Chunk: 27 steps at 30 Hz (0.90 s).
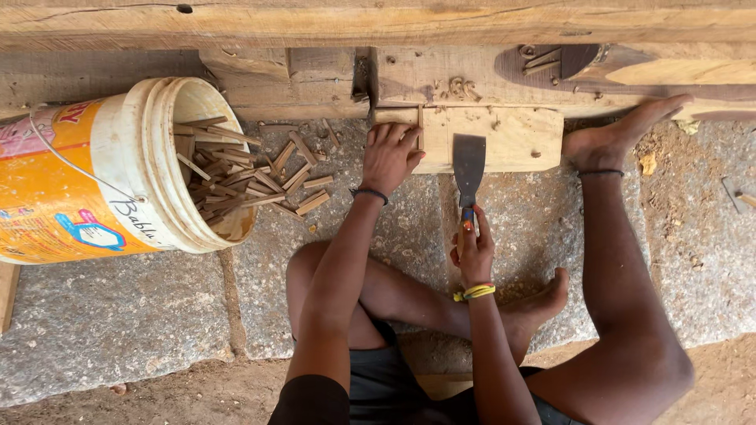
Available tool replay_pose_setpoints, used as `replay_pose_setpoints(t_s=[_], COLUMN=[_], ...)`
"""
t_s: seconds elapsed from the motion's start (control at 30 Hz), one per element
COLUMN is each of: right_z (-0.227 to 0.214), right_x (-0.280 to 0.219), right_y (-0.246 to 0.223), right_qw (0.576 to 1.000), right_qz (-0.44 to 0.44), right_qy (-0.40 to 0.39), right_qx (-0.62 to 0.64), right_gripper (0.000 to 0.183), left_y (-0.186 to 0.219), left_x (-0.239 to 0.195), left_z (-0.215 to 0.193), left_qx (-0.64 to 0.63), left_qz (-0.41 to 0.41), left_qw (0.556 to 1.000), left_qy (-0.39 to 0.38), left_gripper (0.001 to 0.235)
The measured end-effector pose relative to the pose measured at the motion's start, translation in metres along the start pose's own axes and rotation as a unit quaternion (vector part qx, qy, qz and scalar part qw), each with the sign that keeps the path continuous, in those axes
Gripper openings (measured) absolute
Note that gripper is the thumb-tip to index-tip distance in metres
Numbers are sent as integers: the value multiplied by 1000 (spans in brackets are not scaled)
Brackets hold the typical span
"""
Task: The person sits on the ground and uses a chisel to carve a rectangular wooden block secured between two larger beams. They repeatedly strike the chisel to remove wood shavings, occasionally using their hand to clear debris from the work area.
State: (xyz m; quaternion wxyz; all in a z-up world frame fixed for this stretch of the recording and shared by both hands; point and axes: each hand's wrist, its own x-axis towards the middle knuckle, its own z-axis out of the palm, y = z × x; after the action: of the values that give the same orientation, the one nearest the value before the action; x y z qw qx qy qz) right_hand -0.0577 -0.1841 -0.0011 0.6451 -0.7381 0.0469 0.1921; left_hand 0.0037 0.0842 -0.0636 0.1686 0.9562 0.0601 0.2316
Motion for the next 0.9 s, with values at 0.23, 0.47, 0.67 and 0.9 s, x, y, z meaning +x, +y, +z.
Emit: replay_pose_setpoints(t_s=[0.23, 0.47, 0.67, 0.9], right_z=[0, 2, 0, 8], right_x=[-9, -18, -31, -44], right_y=[-17, -29, -38, -36], right_qw=[1000, 1000, 999, 996], right_qz=[-5, -14, -14, -23], right_qy=[-2, -7, -5, -11], right_qx=[-24, -18, -44, -88], right_gripper=[50, 52, 55, 51], left_y=[1, 2, 10, 70], left_x=[2, 4, 13, 15], left_z=[-6, -11, -28, -27], left_qx=[32, 11, -2, -225], left_qz=[-50, -103, -44, 185], left_qw=[998, 992, 999, 954], left_qy=[-34, -77, 10, 66], left_gripper=[59, 69, 100, 70])
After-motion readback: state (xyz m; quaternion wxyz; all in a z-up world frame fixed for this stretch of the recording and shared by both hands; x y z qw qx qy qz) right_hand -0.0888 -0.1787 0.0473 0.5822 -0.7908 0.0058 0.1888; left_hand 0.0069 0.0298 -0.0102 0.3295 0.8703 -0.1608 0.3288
